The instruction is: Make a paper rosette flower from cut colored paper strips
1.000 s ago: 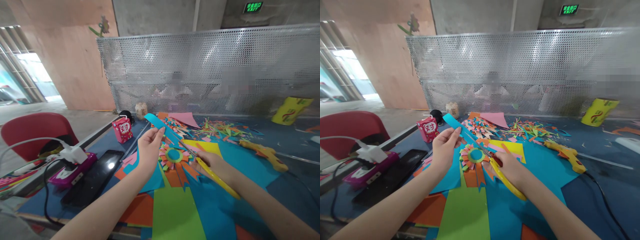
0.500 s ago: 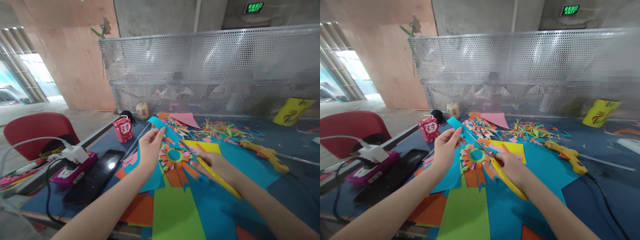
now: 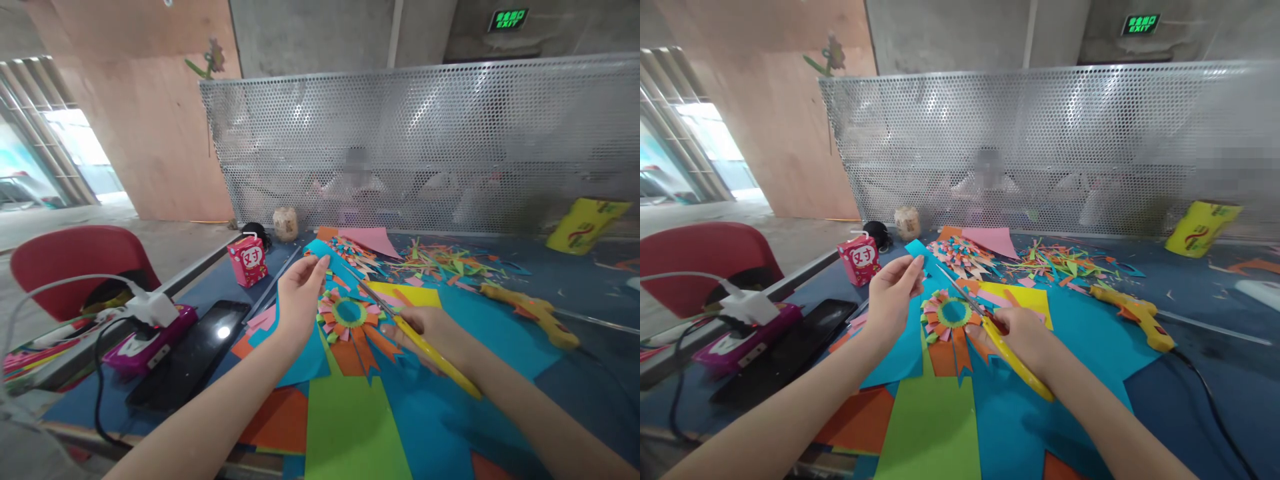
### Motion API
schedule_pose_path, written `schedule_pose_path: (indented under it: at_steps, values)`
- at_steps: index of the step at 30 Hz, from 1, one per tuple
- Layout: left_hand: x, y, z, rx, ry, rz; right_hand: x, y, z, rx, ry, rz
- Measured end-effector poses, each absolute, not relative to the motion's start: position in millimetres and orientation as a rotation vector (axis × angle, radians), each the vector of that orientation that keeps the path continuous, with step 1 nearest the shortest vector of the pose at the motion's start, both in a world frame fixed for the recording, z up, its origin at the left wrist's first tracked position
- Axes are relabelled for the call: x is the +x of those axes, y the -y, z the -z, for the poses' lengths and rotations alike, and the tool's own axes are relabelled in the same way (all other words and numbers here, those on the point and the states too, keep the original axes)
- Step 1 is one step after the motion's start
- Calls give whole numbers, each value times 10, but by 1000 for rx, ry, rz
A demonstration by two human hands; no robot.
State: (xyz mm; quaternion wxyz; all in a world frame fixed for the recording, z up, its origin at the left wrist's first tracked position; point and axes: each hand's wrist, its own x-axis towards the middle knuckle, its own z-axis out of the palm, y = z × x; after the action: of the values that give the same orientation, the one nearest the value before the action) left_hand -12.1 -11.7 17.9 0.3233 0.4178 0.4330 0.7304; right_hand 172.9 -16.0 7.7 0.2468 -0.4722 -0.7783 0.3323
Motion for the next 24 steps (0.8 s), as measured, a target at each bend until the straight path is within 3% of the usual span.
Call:
schedule_pose_path:
  at_steps: [6,24]
  values:
    - [-101,130,-183,1124,-1101,-1913,1733,118,-4,-1327,2294,-673]
    - [-83,155,-196,1116,-1151,-1884,1711,163,-41,-1382,2222,-740]
